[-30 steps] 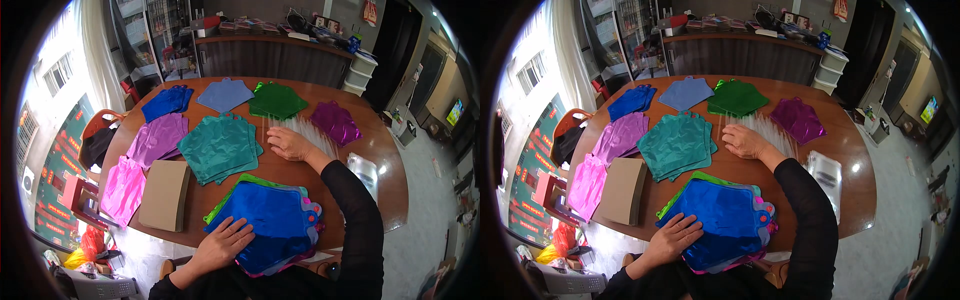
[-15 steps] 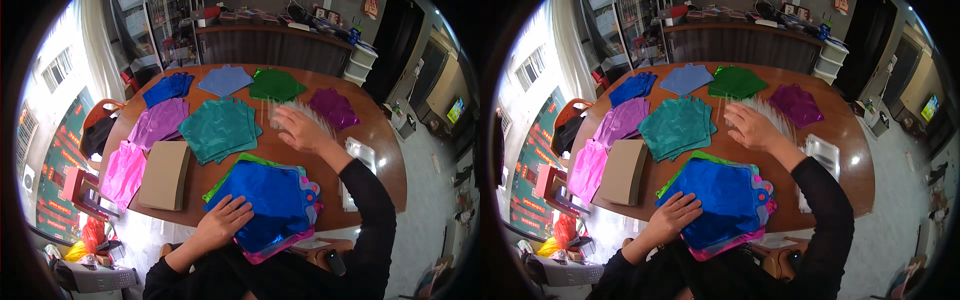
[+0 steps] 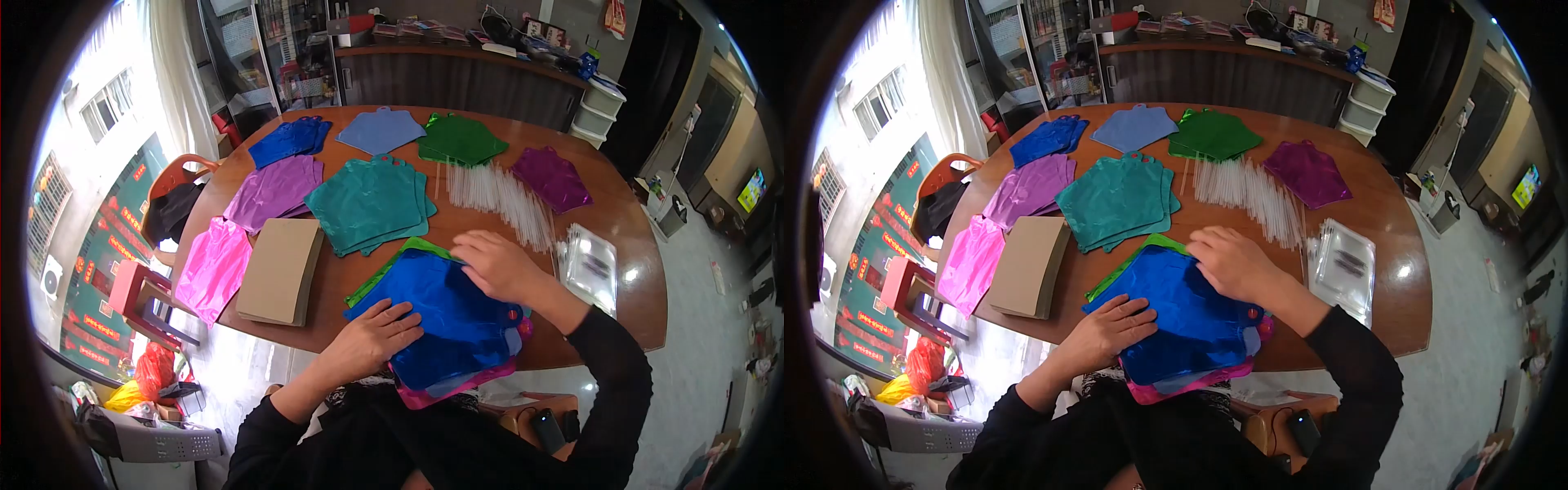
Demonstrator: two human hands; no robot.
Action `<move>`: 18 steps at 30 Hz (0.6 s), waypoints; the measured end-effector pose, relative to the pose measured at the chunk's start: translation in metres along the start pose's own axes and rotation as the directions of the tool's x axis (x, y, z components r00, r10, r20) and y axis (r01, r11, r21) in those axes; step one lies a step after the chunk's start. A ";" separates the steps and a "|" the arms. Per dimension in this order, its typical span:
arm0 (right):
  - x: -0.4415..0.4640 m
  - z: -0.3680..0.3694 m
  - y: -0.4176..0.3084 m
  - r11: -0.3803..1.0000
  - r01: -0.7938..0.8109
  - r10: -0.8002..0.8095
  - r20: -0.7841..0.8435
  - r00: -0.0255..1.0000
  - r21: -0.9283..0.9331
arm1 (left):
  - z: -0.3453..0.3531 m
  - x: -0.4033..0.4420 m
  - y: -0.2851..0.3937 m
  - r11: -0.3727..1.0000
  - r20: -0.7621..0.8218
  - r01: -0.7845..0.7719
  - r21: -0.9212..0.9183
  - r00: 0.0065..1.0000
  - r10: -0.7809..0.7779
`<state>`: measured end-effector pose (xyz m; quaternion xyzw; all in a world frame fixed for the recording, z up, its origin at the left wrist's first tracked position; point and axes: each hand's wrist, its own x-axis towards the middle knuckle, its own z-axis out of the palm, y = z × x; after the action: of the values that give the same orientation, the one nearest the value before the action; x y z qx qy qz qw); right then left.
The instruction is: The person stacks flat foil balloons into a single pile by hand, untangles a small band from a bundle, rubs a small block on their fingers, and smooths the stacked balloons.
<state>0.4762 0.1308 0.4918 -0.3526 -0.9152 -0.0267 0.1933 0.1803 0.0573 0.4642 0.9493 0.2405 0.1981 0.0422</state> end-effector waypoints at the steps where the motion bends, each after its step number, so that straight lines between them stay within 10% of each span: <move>1: 0.014 0.006 0.001 0.996 0.068 -0.070 -0.035 0.997 -0.050 | 0.001 0.000 0.000 1.000 -0.004 -0.002 -0.004 1.000 0.002; 11: 0.130 0.088 -0.006 0.715 0.369 -0.481 -0.035 0.876 -0.594 | 0.009 -0.006 -0.001 1.000 -0.015 -0.011 -0.020 1.000 0.011; 18: 0.155 0.100 0.005 0.678 0.416 -0.392 0.181 0.902 -0.606 | 0.010 -0.008 0.000 0.999 -0.033 -0.004 -0.045 0.999 0.002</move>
<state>0.3413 0.2512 0.4567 -0.1861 -0.9105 -0.3673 0.0367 0.1779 0.0543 0.4526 0.9451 0.2351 0.2192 0.0595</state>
